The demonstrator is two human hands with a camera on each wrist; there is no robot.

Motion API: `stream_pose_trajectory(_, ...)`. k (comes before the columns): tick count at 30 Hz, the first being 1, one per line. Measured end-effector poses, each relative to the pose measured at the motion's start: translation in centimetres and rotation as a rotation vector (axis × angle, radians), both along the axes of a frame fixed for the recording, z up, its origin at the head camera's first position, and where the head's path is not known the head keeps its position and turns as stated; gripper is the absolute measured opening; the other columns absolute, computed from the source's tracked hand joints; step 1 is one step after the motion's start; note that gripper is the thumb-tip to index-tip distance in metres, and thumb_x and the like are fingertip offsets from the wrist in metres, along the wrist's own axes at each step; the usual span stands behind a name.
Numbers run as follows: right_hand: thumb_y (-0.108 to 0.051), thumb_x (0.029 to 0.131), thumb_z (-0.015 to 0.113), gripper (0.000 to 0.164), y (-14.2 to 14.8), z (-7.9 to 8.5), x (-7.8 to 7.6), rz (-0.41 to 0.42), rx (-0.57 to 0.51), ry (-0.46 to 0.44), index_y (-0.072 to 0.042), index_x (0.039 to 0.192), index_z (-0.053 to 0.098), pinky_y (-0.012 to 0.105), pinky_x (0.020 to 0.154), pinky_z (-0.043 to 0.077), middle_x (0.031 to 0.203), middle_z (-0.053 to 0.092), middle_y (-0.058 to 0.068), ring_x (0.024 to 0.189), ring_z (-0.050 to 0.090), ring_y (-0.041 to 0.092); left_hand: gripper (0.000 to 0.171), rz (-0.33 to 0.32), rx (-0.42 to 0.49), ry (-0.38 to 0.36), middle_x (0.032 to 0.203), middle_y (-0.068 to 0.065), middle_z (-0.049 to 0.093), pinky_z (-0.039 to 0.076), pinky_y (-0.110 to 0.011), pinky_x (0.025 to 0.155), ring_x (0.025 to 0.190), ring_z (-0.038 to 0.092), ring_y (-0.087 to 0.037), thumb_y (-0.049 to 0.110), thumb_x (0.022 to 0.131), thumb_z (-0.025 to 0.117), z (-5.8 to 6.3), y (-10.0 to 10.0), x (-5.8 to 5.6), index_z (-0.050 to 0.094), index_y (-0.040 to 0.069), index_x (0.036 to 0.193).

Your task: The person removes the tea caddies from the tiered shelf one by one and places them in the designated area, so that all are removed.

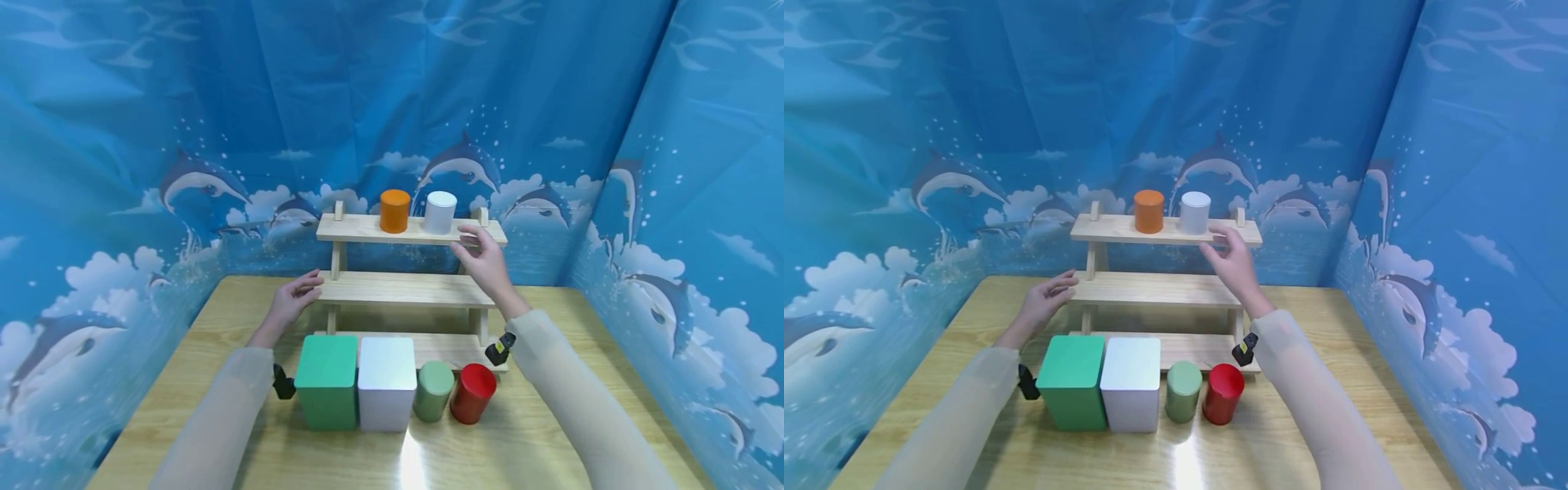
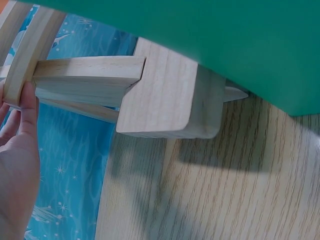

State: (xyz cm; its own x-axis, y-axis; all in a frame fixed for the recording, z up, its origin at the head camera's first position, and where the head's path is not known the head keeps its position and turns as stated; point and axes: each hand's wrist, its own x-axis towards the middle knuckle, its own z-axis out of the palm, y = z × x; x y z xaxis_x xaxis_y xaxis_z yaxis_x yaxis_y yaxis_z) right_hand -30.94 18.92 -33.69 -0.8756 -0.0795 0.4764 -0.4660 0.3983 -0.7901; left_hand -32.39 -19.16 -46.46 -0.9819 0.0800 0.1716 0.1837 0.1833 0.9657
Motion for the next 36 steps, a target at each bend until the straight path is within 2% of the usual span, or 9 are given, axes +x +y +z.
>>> stream_pose_trajectory(4, -0.027, 0.090, 0.062, 0.042, 0.1, -0.6, -1.7, -0.009, -0.007, -0.004, -0.008, 0.126, 0.053, 0.044, 0.095, 0.044, 0.129, 0.050, 0.011, 0.120, 0.048, 0.030, 0.038, 0.005, -0.010, -0.003, 0.143, -0.002, 0.040, 0.046, -0.029, 0.091, 0.123, 0.045, -0.026, 0.026, 0.089, 0.063, 0.1, 0.1, 0.1, 0.060, 0.002, 0.120)
stream_pose_trajectory(10, -0.036, 0.089, 0.061, 0.051, -0.4, -0.5, -2.8, -0.071, -0.001, -0.032, -0.007, 0.130, 0.049, 0.043, 0.096, 0.043, 0.134, 0.046, 0.008, 0.121, 0.046, 0.026, 0.038, 0.008, -0.025, 0.012, 0.143, -0.002, 0.041, 0.045, -0.032, 0.092, 0.122, 0.046, -0.026, 0.026, 0.090, 0.063, 0.2, 0.1, 0.3, 0.061, 0.002, 0.119)
stream_pose_trajectory(17, -0.027, 0.090, 0.063, 0.047, -0.8, 0.0, -3.9, -0.101, -0.035, -0.042, -0.010, 0.131, 0.048, 0.041, 0.095, 0.044, 0.136, 0.045, 0.006, 0.123, 0.044, 0.025, 0.039, 0.008, -0.025, 0.015, 0.143, -0.002, 0.041, 0.045, -0.035, 0.093, 0.122, 0.046, -0.026, 0.027, 0.090, 0.063, 0.0, 0.0, 0.3, 0.060, 0.002, 0.119)
stream_pose_trajectory(28, -0.031, 0.090, 0.062, 0.052, -1.5, 0.7, -5.4, -0.136, -0.027, -0.077, -0.019, 0.137, 0.043, 0.039, 0.092, 0.045, 0.142, 0.039, 0.001, 0.126, 0.039, 0.024, 0.039, 0.005, -0.020, 0.031, 0.143, -0.002, 0.041, 0.046, -0.028, 0.090, 0.121, 0.047, -0.026, 0.027, 0.090, 0.062, -0.1, -0.1, 0.2, 0.060, 0.002, 0.119)
stream_pose_trajectory(36, -0.028, 0.091, 0.061, 0.053, -2.0, 0.8, -6.3, -0.153, 0.016, -0.054, -0.016, 0.139, 0.041, 0.039, 0.091, 0.046, 0.141, 0.038, 0.006, 0.124, 0.041, 0.029, 0.040, 0.010, -0.031, 0.031, 0.143, -0.004, 0.041, 0.043, -0.039, 0.095, 0.123, 0.046, -0.028, 0.029, 0.089, 0.063, 0.0, 0.0, 0.0, 0.061, 0.003, 0.119)
